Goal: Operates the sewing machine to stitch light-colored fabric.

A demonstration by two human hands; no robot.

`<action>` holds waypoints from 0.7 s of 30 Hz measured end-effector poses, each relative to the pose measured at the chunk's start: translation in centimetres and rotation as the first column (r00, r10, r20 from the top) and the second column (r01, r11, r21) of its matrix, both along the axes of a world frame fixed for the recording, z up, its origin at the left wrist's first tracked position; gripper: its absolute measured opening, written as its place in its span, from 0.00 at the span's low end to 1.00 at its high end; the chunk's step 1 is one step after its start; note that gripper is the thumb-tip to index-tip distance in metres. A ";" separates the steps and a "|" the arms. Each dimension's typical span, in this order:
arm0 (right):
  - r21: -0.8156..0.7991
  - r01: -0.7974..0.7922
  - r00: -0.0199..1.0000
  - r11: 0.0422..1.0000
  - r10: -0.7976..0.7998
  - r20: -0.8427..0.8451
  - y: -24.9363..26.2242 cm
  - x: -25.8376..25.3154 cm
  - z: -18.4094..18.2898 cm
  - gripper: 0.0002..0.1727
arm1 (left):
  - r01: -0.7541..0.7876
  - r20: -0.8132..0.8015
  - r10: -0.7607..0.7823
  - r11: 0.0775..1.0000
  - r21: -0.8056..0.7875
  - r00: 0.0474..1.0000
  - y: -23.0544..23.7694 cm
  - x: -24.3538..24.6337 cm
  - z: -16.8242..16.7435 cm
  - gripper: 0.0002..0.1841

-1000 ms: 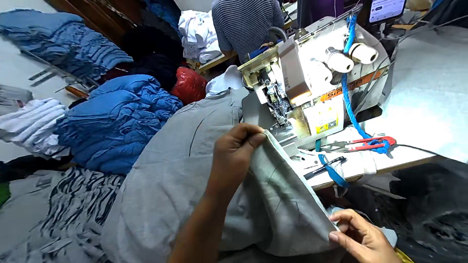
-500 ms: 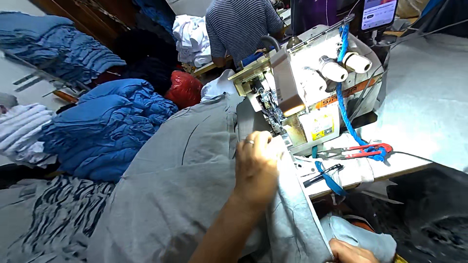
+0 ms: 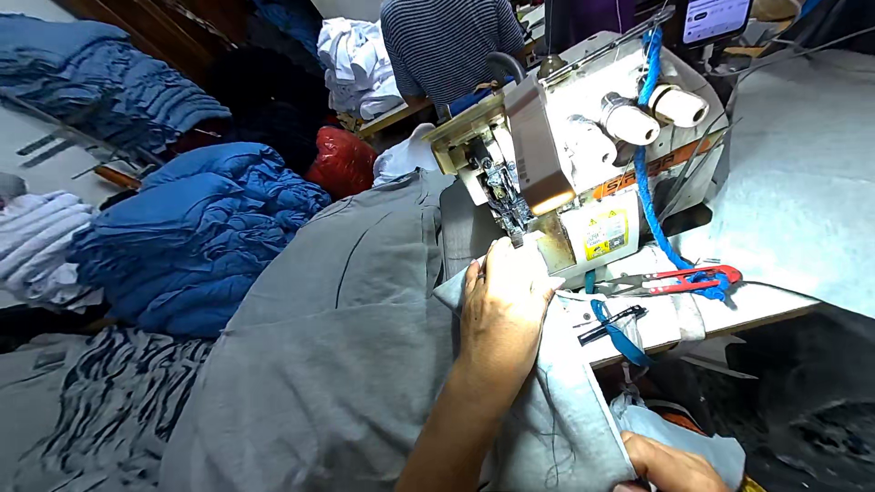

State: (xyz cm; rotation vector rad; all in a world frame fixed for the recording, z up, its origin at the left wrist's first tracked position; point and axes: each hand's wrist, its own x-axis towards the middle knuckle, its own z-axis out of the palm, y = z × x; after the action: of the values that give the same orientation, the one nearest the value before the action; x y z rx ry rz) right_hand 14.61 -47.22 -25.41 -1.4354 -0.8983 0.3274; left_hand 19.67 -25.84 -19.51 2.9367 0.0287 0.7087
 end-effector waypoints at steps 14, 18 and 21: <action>0.060 0.223 0.960 0.973 -0.230 0.157 3.8 3.4 -1.4 0.15 | 0.063 0.080 -0.073 0.991 0.119 0.994 0.5 -1.7 0.0 0.24; -0.001 0.366 0.926 0.930 -0.365 0.097 5.5 5.2 -0.9 0.15 | 0.118 0.131 -0.131 0.987 0.106 0.983 0.9 -2.1 -0.1 0.23; -0.040 0.378 0.925 0.925 -0.375 0.060 6.5 6.4 0.2 0.10 | 0.140 0.141 -0.156 0.983 0.117 0.978 1.3 -2.0 -0.1 0.23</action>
State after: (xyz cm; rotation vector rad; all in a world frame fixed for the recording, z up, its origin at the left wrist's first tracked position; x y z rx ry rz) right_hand 21.00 -40.71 -25.24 -1.6335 -0.6378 0.0237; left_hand 17.64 -24.55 -19.61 2.9349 -0.2462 0.9312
